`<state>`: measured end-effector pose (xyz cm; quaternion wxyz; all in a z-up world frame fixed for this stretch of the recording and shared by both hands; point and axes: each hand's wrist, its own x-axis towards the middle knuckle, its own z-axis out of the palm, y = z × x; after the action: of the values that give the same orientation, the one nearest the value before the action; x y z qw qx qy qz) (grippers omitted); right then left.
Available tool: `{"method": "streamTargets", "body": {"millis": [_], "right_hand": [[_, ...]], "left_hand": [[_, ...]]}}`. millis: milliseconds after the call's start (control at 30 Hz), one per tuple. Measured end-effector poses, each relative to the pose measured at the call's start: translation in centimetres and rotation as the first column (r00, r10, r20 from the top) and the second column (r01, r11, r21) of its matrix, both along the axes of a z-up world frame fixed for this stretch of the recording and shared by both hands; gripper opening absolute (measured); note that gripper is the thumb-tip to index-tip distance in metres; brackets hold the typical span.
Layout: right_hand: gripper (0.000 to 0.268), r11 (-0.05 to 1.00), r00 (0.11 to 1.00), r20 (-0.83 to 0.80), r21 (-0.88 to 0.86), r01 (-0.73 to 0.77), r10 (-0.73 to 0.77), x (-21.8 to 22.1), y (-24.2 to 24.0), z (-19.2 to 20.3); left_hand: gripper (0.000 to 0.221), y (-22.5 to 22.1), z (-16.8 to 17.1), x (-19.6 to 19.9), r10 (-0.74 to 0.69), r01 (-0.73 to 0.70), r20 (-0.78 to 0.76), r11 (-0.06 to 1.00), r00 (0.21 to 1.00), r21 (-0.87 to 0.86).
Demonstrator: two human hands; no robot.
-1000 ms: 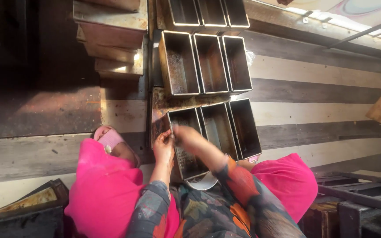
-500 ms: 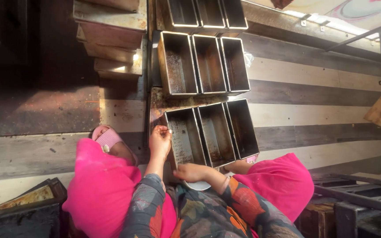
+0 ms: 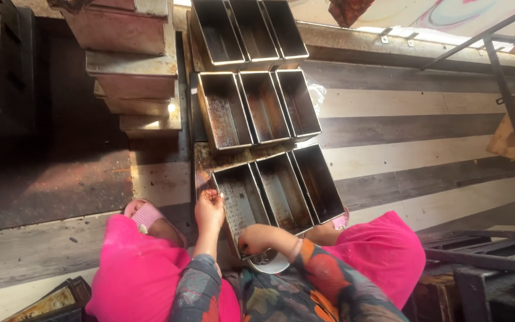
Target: Cleaning and preparing bread tins for baking by removing residues and wiping them.
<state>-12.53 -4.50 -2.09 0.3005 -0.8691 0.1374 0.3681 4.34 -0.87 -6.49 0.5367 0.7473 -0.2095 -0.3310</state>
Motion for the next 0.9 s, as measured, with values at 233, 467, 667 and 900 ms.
{"method": "streamTargets", "body": {"millis": [233, 467, 667, 900], "right_hand": [[0.019, 0.968, 0.981, -0.186, -0.236, -0.091, 0.048, 1.4, 0.2, -2.8], [0.018, 0.964, 0.946, -0.313, -0.214, -0.158, 0.085, 1.1, -0.3, 3.2], [0.018, 0.975, 0.954, -0.297, -0.200, -0.096, 0.033, -0.7, -0.2, -4.9], [0.037, 0.992, 0.998, 0.056, 0.126, -0.024, 0.017, -0.6, -0.6, 5.6]], "left_hand": [[0.022, -0.1, 2.6, 0.1, -0.011, 0.004, 0.106, 0.998, 0.994, 0.069], [0.022, 0.2, 3.1, -0.1, -0.057, 0.032, 0.171, 0.989, 0.984, 0.143], [0.021, 0.1, 4.2, 0.1, -0.064, 0.035, 0.193, 0.989, 0.979, 0.146], [0.023, 0.2, 3.7, 0.6, -0.080, 0.058, 0.167, 0.989, 0.983, 0.134]]}}
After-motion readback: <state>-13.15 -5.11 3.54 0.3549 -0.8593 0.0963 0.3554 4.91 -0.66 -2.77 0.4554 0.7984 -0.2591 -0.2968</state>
